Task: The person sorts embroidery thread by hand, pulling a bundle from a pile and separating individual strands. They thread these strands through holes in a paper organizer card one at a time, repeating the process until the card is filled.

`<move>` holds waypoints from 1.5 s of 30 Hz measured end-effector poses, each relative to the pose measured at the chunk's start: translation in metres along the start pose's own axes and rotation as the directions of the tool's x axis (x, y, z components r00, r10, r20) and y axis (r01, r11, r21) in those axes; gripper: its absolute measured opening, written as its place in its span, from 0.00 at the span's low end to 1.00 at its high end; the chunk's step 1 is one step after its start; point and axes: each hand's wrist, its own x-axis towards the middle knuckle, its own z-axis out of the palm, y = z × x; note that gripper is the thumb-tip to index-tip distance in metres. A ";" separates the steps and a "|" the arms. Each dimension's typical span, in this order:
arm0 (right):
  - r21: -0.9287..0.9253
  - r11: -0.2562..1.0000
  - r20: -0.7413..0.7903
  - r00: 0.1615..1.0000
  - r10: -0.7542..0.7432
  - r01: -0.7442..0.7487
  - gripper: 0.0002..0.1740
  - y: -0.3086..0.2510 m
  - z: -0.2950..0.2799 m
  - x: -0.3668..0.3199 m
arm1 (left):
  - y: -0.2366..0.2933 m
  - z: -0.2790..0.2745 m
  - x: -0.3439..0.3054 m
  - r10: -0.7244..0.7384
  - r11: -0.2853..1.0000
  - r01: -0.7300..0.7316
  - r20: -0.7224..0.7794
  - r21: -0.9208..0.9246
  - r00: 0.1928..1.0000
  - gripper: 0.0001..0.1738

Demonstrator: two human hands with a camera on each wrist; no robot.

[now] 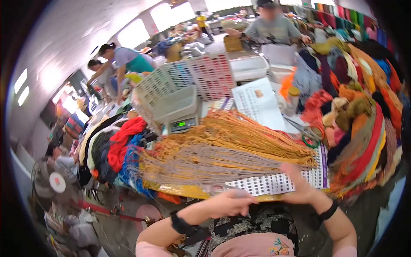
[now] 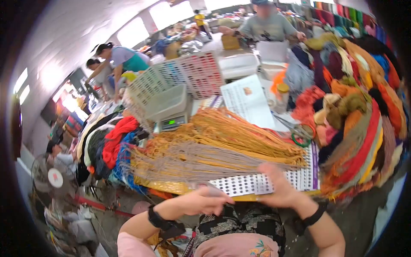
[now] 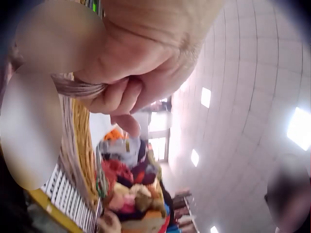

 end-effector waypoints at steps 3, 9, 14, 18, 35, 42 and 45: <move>0.454 0.866 0.490 0.870 -0.044 -0.212 0.45 -0.078 0.033 0.037 | 0.006 0.033 -0.010 -0.031 0.998 0.015 0.267 0.062 0.963 0.15; 0.583 0.571 0.736 0.674 -0.068 -0.579 0.12 -0.073 0.059 0.045 | 0.017 -0.022 -0.101 0.118 0.979 -0.075 -0.229 0.188 0.966 0.18; 0.453 0.847 0.625 0.776 -0.078 -0.279 0.11 -0.077 0.074 0.061 | -0.038 -0.083 -0.124 0.578 0.135 0.723 -0.646 0.678 0.498 0.17; 0.231 0.963 0.656 0.754 -0.047 -0.141 0.09 -0.114 0.098 0.082 | -0.076 -0.059 -0.071 0.527 0.592 0.002 -0.388 0.806 0.756 0.11; 0.434 0.292 0.889 0.457 0.013 -0.852 0.14 -0.097 0.166 0.070 | -0.065 -0.024 -0.075 0.323 0.604 -0.609 -0.541 -0.514 0.776 0.26; -0.078 0.981 0.552 0.827 -0.108 0.180 0.07 -0.087 0.166 0.060 | -0.163 -0.049 -0.058 0.280 0.311 -0.103 -0.013 -0.945 0.960 0.26; 0.060 0.933 0.718 0.634 -0.287 0.355 0.07 -0.088 0.175 0.054 | -0.161 -0.027 -0.056 0.012 0.470 -0.094 -0.100 -0.878 0.995 0.21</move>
